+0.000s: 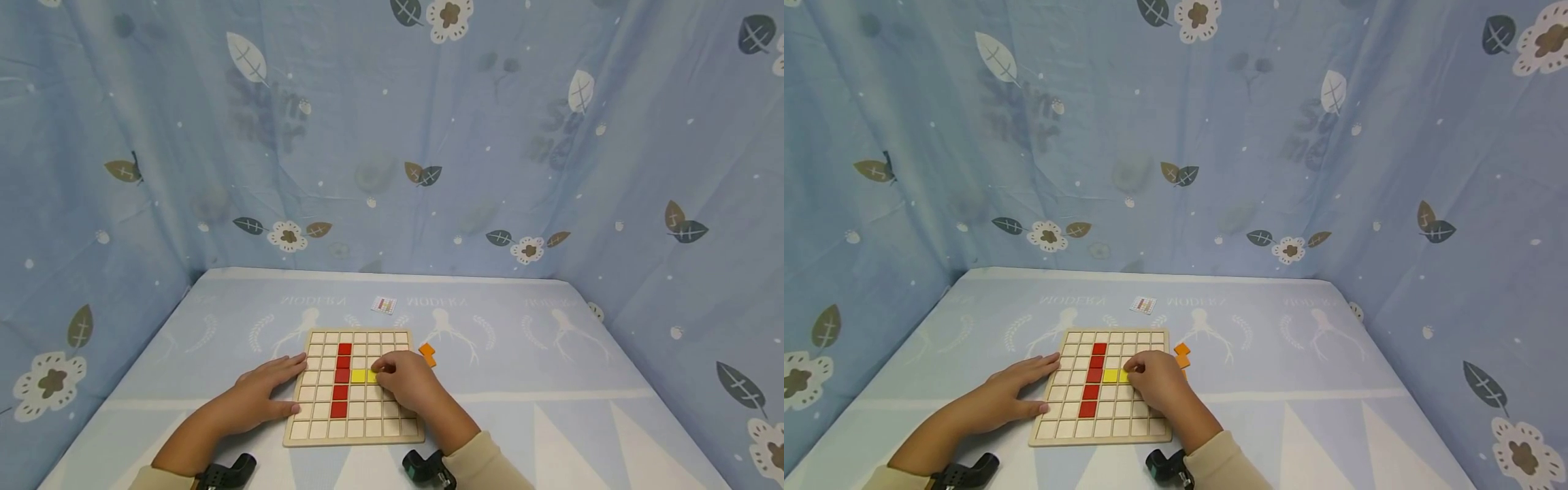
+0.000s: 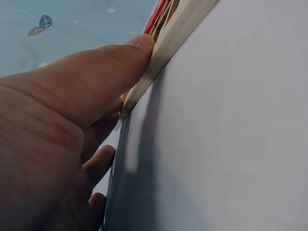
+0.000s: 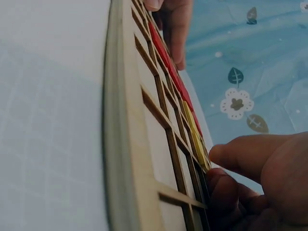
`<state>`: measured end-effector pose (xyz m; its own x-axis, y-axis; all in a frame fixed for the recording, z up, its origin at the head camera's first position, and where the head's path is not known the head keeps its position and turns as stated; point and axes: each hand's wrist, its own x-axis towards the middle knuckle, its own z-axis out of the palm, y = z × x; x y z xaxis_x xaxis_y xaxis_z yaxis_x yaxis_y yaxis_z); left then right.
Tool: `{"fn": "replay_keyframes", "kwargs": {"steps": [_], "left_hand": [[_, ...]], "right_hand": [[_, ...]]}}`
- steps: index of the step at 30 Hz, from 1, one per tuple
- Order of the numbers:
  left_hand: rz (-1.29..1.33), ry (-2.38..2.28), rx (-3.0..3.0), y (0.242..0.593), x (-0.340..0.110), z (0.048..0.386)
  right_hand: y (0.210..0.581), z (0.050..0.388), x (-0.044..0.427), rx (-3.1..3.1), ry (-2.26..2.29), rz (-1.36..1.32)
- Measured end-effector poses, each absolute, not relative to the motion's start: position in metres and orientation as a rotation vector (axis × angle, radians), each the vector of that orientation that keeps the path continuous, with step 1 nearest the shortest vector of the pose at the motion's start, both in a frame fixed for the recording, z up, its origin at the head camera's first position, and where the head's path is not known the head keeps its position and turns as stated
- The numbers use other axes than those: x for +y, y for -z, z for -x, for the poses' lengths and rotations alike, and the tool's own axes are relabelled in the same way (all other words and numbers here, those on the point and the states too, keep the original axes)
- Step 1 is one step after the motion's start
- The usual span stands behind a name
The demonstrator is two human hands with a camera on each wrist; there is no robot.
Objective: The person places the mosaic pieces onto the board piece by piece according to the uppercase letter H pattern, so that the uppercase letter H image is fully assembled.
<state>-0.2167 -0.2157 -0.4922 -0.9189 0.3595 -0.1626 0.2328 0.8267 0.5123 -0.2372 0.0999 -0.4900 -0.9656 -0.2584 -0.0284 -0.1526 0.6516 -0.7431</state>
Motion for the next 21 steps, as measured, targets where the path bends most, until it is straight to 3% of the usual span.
{"fn": "replay_keyframes", "kwargs": {"steps": [11, 16, 21], "left_hand": [[-0.492, -0.750, 2.755, 0.493, -0.216, 0.217], [-0.484, -0.738, 2.754, 0.494, -0.216, 0.218], [-0.456, -0.730, 2.749, 0.492, -0.216, 0.218]], "right_hand": [[0.486, 0.254, 0.138, 2.752, 1.326, 0.166], [0.491, 0.258, 0.160, 2.883, 1.189, -0.018], [0.498, 0.260, 0.171, 2.936, 1.042, -0.031]]}}
